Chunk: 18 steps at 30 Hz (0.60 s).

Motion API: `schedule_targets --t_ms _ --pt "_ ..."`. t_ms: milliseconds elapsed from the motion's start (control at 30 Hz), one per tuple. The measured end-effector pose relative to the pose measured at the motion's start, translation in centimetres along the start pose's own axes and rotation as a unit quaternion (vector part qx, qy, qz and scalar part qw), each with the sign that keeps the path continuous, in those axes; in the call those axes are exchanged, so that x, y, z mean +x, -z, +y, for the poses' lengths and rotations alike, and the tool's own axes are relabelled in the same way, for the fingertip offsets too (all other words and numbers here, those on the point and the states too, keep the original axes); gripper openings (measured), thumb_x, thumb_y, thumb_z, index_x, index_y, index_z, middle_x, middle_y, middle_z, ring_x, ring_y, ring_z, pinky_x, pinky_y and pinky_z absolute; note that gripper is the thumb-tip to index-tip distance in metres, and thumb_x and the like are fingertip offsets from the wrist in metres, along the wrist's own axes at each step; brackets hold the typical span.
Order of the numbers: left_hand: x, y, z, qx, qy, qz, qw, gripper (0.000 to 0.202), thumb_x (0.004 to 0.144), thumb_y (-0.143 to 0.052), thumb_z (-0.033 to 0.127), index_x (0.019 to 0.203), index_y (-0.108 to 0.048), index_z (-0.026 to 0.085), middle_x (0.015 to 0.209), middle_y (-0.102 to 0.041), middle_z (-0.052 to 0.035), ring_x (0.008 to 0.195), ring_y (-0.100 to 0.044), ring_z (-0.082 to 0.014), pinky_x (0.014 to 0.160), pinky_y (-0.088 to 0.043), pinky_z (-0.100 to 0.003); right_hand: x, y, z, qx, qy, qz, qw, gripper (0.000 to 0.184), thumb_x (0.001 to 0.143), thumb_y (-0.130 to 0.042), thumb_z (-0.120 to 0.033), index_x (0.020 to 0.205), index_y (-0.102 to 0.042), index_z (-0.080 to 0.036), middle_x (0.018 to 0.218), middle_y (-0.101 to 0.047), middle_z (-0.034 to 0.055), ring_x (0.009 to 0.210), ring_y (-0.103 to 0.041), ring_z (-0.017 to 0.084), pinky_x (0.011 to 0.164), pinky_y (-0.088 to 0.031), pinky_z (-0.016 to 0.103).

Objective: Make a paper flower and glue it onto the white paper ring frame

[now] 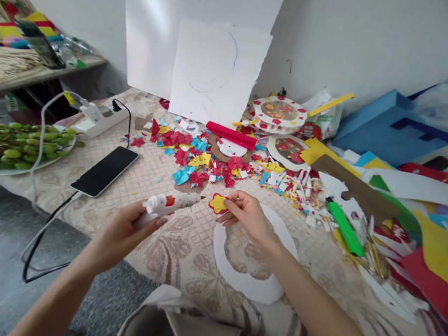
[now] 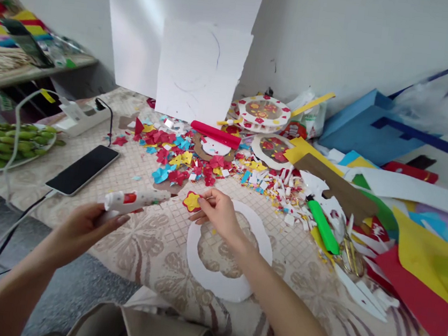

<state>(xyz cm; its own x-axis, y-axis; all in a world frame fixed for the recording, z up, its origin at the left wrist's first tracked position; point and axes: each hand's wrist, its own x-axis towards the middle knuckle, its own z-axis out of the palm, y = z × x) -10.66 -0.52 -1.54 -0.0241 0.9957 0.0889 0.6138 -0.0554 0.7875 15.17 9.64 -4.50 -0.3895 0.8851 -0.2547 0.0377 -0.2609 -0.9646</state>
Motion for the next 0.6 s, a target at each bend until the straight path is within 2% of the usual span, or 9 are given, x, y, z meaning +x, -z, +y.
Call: schedule_targets --t_ms 33,133,300,467,600 --pt "0.0 -0.3 0.4 0.009 -0.010 -0.025 1.000 0.022 0.081 -0.058 0.038 0.087 -0.064 0.018 0.060 -0.054 0.0023 0.049 -0.042 -0.0092 0.042 -0.033 -0.019 -0.1 0.0 0.0 -0.010 0.003 0.001 1.000 0.024 0.077 -0.062 -0.039 0.081 -0.049 -0.019 0.074 -0.071 0.0026 0.057 -0.070 0.017 0.046 -0.052 0.022" --pt "0.1 -0.9 1.6 0.035 -0.045 -0.051 0.997 0.020 0.085 -0.055 0.035 0.090 -0.061 0.018 0.067 -0.056 0.0017 0.056 -0.047 -0.0101 0.049 -0.037 -0.020 -0.3 -0.3 -0.2 -0.034 0.008 0.003 0.999 0.024 0.077 -0.061 -0.040 0.081 -0.049 -0.019 0.071 -0.070 0.0019 0.057 -0.070 0.017 0.048 -0.052 0.022" --pt "0.2 -1.2 2.6 0.060 -0.067 -0.043 0.995 0.017 0.086 -0.053 0.033 0.088 -0.059 0.017 0.063 -0.050 0.0034 0.054 -0.044 -0.0092 0.049 -0.034 -0.021 -0.4 -0.4 -0.3 -0.044 0.013 0.001 0.999 0.024 0.078 -0.059 -0.041 0.082 -0.049 -0.019 0.075 -0.070 0.0031 0.058 -0.070 0.016 0.049 -0.052 0.022" --pt "0.2 -1.2 0.9 0.052 -0.031 -0.017 0.998 0.020 0.085 -0.054 0.037 0.084 -0.059 0.017 0.062 -0.050 0.0028 0.053 -0.042 -0.0099 0.048 -0.032 -0.022 0.0 0.8 -0.6 -0.062 0.048 0.029 0.997 0.024 0.078 -0.059 -0.040 0.082 -0.051 -0.019 0.073 -0.068 0.0018 0.055 -0.068 0.015 0.045 -0.048 0.020" --pt "0.3 -1.3 -0.9 0.041 0.002 0.026 0.999 0.024 0.080 -0.058 0.040 0.074 -0.059 0.017 0.055 -0.045 0.0039 0.049 -0.037 -0.0093 0.045 -0.028 -0.022 1.1 2.3 -1.2 -0.129 0.080 0.039 0.988 0.020 0.077 -0.059 -0.037 0.078 -0.053 -0.019 0.060 -0.059 -0.0030 0.047 -0.060 0.010 0.039 -0.040 0.017"
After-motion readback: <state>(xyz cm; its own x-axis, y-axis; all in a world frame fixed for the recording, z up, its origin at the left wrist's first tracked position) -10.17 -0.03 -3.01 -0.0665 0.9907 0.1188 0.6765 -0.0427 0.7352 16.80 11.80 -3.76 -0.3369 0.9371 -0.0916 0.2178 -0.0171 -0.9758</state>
